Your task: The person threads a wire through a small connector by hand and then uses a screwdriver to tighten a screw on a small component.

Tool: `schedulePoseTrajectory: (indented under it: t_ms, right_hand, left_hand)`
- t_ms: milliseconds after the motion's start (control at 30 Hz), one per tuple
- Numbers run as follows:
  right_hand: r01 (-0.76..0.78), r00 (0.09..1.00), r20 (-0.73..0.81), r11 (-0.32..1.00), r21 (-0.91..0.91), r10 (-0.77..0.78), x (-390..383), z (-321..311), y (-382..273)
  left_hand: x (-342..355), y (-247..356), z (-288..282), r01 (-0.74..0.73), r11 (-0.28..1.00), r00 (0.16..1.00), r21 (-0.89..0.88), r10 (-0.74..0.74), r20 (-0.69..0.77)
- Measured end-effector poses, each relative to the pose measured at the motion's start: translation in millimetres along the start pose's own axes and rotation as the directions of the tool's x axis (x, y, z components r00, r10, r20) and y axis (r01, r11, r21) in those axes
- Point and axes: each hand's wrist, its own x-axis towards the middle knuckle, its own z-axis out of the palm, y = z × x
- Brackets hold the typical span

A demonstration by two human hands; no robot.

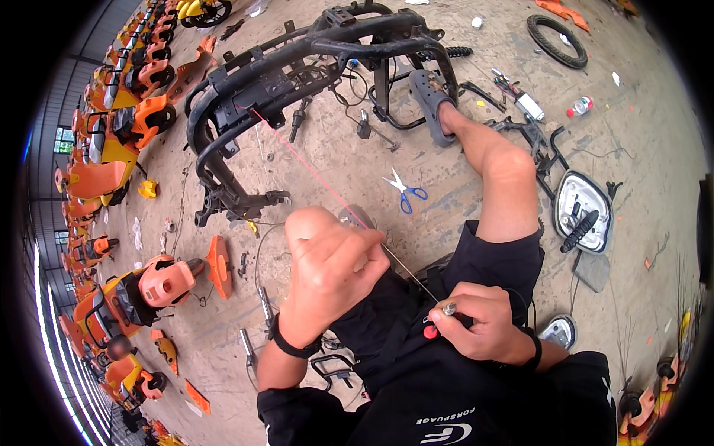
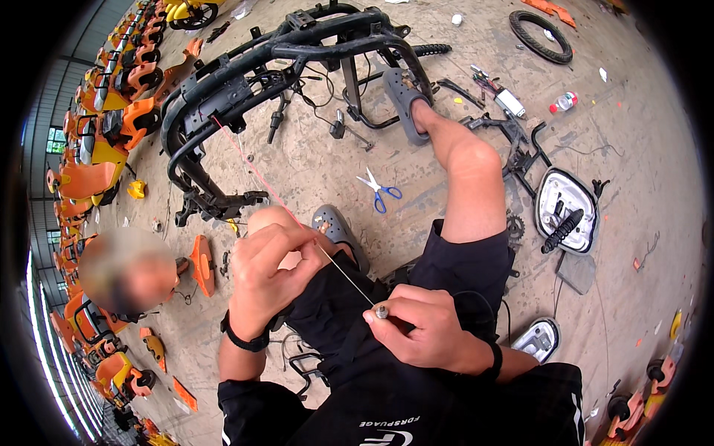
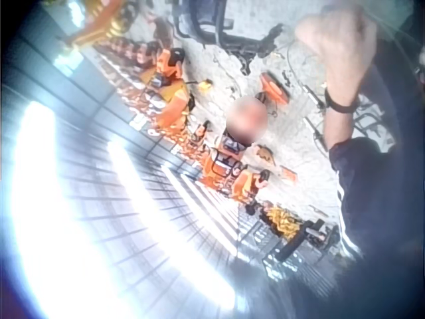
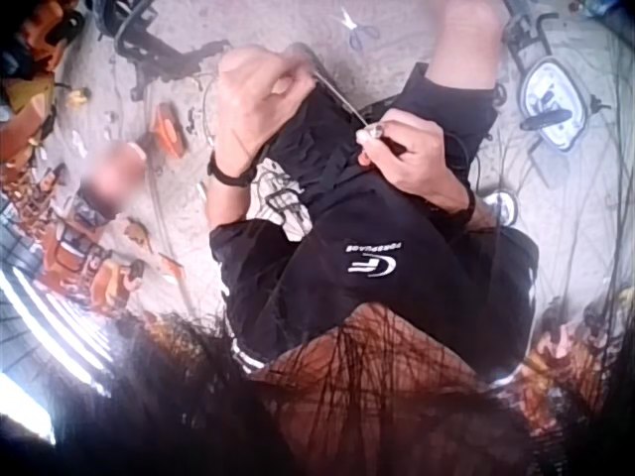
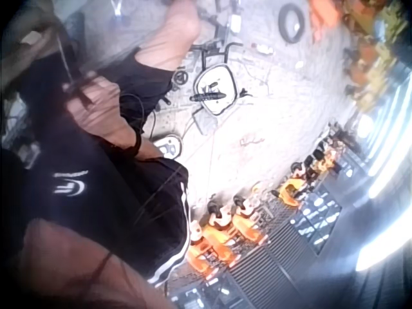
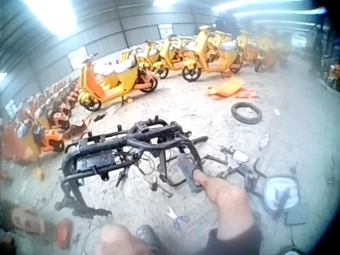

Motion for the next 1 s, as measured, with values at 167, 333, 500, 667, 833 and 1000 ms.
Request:
schedulePoseTrajectory:
  t_ms: [167,333,500,667,833,1000]
  right_hand:
    - [-0.007,1.0,0.005,1.0,0.005,0.006,-0.7,-0.5,-1.2]
    - [-0.024,1.0,0.015,0.999,0.032,0.024,-3.6,-0.2,3.2]
    - [-0.086,0.996,0.018,0.988,0.128,0.085,-10.3,1.8,12.4]
    - [-0.195,0.98,-0.003,0.965,0.176,0.199,-13.8,5.1,11.6]
    - [-0.337,0.936,0.009,0.891,0.303,0.351,-16.5,4.9,17.1]
    - [-0.483,0.861,0.121,0.72,0.498,0.494,-23.2,-1.2,35.8]
  left_hand:
    - [-5.6,0.5,-2.9,0.26,0.947,0.961,-0.19,-0.272,-0.043]
    - [-50.8,21.7,9.5,0.617,0.532,0.776,-0.58,-0.535,0.334]
    - [-81.7,66.3,24.1,0.454,0.579,0.891,-0.678,-0.293,0.346]
    - [-85.8,87.3,39.1,0.39,0.8,0.917,-0.457,-0.38,0.116]
    - [-84.9,94.7,41.0,0.384,0.83,0.921,-0.406,-0.375,0.104]
    - [-82.3,91.7,41.8,0.368,0.842,0.927,-0.395,-0.365,0.086]
